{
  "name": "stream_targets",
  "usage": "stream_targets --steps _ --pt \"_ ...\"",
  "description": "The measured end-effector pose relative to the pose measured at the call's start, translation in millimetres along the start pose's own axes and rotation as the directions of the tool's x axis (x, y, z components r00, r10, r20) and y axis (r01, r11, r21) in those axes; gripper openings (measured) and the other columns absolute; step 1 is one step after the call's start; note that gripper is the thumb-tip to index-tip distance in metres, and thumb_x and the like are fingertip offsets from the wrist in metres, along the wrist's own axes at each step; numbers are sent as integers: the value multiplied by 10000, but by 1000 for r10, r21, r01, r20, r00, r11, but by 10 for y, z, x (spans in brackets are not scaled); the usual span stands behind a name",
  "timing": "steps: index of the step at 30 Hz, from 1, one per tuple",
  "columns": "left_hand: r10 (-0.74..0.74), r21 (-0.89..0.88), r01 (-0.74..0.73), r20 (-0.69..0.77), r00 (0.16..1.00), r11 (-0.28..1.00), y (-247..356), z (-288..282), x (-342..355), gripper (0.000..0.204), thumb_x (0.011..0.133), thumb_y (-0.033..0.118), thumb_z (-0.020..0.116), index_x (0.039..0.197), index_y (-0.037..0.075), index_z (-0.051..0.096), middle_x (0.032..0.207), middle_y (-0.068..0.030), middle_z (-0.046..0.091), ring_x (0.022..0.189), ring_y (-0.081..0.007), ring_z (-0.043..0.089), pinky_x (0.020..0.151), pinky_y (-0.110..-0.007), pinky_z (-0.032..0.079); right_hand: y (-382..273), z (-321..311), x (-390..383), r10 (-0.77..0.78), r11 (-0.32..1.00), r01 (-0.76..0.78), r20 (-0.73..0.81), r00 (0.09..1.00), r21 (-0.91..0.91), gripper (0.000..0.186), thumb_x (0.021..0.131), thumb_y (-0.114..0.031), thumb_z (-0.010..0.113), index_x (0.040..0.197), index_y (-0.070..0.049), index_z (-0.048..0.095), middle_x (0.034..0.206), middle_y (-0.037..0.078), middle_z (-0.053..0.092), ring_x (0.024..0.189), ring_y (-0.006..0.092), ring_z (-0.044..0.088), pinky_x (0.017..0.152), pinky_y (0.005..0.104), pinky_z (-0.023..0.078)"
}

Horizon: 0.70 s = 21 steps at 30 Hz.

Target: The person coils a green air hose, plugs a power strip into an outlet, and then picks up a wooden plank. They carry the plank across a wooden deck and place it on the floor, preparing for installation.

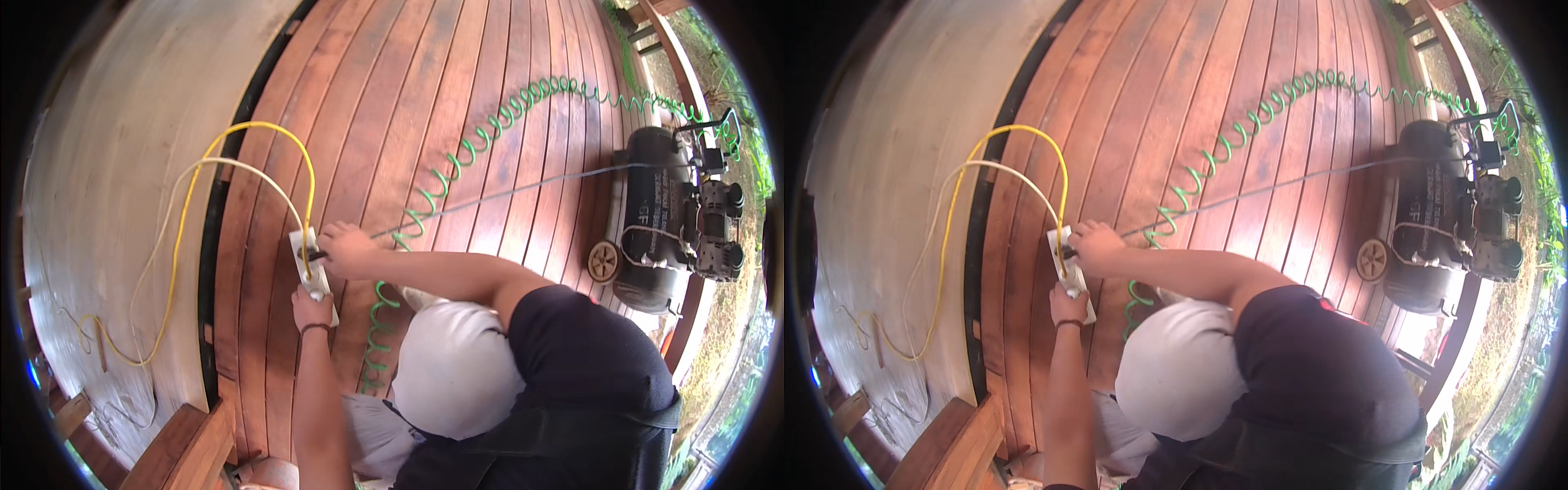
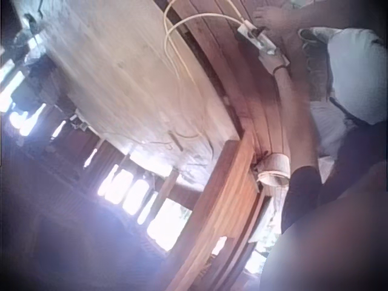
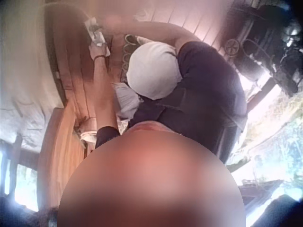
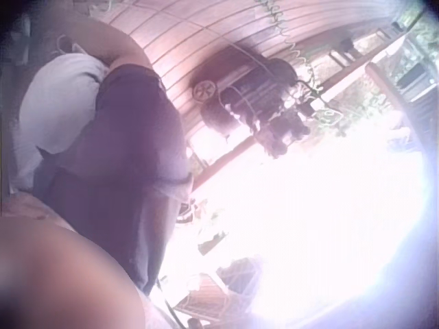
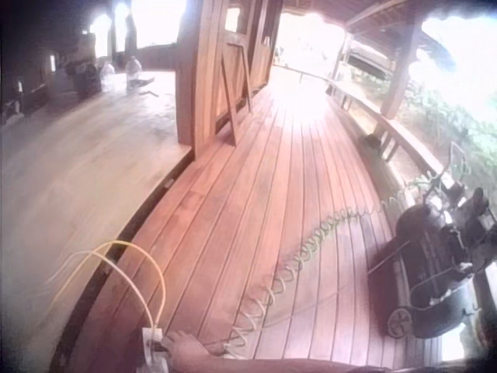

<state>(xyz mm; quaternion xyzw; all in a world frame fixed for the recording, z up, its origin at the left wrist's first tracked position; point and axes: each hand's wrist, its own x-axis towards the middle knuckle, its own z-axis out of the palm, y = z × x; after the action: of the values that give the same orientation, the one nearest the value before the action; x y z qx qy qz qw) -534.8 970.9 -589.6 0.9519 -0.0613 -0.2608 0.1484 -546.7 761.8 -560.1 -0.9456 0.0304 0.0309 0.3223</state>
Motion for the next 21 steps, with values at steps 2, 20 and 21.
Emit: stream_targets --steps 2,20,21 --pt "0 4 0 65 998 1000 50 -36 -52 754 727 292 860 1343 9 531 1260 -238 594 1169 -421 606 996 -488 515 157 -221 -445 -149 977 158 -70 986 146 319 831 -172 709 1135 -88 657 1152 128 634 1120 349 607 936 451 533" --pt "-19 -91 13 -55 998 996 131 -36 -208 661 771 323 826 1318 60 565 1203 -217 625 1130 -403 616 940 -483 531 216 -33 357 42 986 -114 481 876 122 301 970 -264 645 1117 -6 692 1040 217 698 937 400 652 878 468 522" --pt "-48 -92 45 -40 998 995 153 -44 -238 654 772 316 823 1318 63 566 1193 -216 625 1123 -403 618 930 -483 535 231 -7 371 23 978 -127 517 856 166 304 976 -265 639 1112 1 693 1017 220 702 921 390 658 864 458 524"
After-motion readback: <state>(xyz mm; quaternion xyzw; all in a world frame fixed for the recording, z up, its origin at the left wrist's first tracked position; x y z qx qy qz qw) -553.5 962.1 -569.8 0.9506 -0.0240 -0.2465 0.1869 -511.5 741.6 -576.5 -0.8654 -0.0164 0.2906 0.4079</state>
